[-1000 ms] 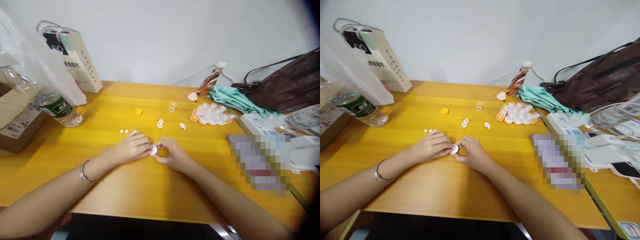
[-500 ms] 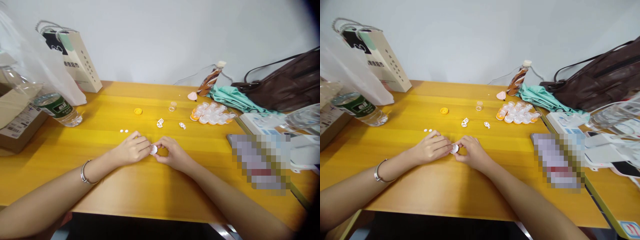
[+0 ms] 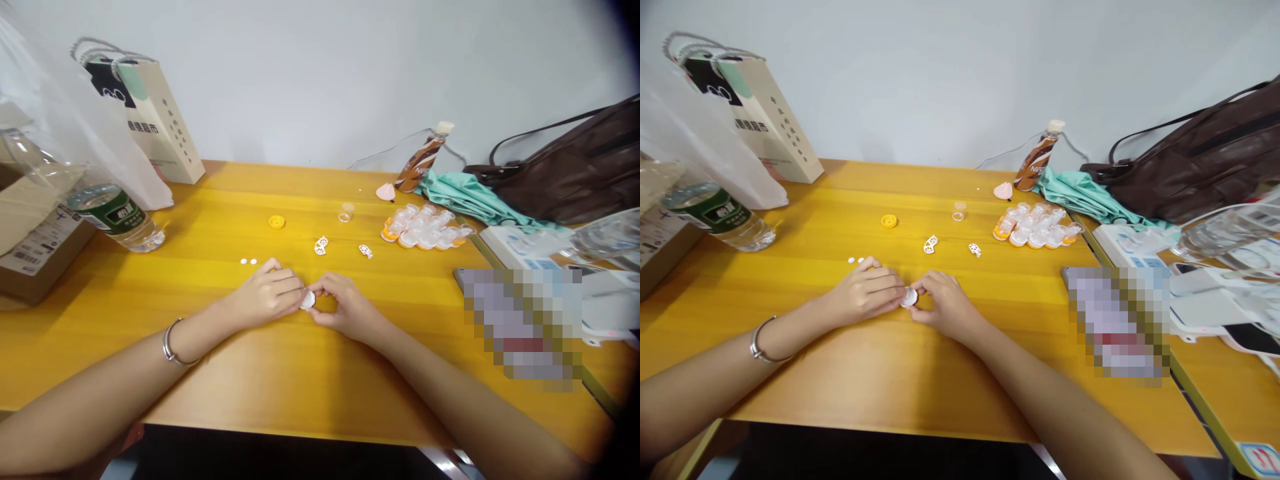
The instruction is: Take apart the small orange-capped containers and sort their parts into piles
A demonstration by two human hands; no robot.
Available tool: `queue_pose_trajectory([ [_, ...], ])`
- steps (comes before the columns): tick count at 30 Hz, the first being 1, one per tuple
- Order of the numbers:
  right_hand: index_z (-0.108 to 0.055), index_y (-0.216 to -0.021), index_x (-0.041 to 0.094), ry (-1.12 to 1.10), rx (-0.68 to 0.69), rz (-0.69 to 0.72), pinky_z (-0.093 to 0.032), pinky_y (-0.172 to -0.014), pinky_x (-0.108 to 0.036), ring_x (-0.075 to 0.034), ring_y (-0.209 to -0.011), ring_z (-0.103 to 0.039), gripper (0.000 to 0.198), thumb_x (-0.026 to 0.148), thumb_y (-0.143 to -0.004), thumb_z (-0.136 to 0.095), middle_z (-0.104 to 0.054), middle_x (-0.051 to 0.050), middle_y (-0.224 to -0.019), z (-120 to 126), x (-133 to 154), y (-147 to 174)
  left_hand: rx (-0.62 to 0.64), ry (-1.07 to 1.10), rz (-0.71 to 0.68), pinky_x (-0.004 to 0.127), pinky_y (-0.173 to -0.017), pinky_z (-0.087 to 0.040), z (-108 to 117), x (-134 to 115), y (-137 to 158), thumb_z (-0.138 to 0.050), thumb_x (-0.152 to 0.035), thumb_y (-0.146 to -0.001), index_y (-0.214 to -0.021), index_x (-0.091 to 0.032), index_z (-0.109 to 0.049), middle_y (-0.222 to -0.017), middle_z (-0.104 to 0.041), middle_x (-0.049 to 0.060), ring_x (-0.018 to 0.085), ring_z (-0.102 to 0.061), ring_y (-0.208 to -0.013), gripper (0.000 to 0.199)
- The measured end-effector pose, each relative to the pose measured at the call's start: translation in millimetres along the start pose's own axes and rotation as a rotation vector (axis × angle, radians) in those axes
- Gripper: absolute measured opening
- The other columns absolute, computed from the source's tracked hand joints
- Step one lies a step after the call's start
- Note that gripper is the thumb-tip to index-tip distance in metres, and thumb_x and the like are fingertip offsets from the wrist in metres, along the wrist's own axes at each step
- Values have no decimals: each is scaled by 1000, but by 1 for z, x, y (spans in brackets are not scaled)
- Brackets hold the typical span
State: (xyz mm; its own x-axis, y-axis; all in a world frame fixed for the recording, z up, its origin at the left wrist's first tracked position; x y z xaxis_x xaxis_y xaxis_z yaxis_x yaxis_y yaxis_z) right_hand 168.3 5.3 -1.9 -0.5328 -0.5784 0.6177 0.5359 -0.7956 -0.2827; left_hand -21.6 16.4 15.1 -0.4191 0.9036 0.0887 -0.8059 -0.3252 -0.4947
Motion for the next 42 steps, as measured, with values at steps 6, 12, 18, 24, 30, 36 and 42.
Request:
queue_pose_trajectory([
  [6,-59,-87,20,-4,22,-16,-37,-75,-30,-16,-82,-54,19,17,-69,-65,-59,-2,-83,1,3,0,5,312,267,28,-67,-32,0,6,-1,-53,-27,-85,-80,-19,-62,-77,-67,0,11,-57,-72,13],
  [12,-61,-88,20,-13,15,-16,-37,-74,-29,-15,-81,-54,19,16,-70,-64,-59,-2,-81,0,1,1,-85,726,590,25,-70,-44,6,11,-1,-57,-25,-79,-76,-16,-62,-78,-66,3,12,-59,-72,11],
  [18,-62,-87,19,-25,-1,-22,-39,-73,-29,-15,-79,-55,17,16,-70,-64,-60,-2,-80,0,1,0,-47,729,855,25,-65,-45,29,44,10,-62,-29,-71,-71,-16,-63,-68,-64,1,12,-57,-64,14],
  [24,-63,-87,19,-37,1,-24,-40,-73,-29,-16,-80,-55,17,17,-70,-64,-60,-3,-80,1,1,0,177,732,1122,26,-69,-45,60,108,55,-67,-40,-62,-68,-18,-66,-73,-68,2,16,-60,-70,22],
  [30,-61,-86,18,-38,-15,-31,-41,-72,-29,-16,-78,-54,16,19,-70,-64,-59,-3,-80,2,0,1,450,598,1167,24,-69,-42,66,129,76,-65,-40,-60,-72,-21,-69,-79,-70,1,18,-60,-76,23],
  [36,-59,-84,19,-40,-40,-18,-42,-70,-28,-15,-76,-53,15,20,-70,-65,-58,-3,-79,2,0,0,498,389,1115,23,-60,-39,64,125,67,-58,-43,-64,-74,-20,-69,-75,-68,1,18,-57,-70,28],
  [42,-58,-84,18,-37,-30,-36,-41,-71,-29,-15,-76,-53,16,22,-70,-65,-57,-3,-79,2,0,0,411,249,1124,25,-58,-39,63,128,70,-54,-45,-68,-73,-18,-65,-71,-66,3,18,-56,-65,29],
])
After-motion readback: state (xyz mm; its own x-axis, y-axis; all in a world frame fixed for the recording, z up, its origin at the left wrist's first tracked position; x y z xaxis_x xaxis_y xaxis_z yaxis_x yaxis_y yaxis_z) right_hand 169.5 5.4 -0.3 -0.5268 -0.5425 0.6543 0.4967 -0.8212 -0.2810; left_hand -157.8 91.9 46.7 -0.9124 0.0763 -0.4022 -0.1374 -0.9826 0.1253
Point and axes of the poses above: each hand's wrist, its own y-axis away from the middle knuckle, its own z-axis out of the back of the hand, x = y × z, the point moved 1 cm from there along -y, towards the middle knuckle
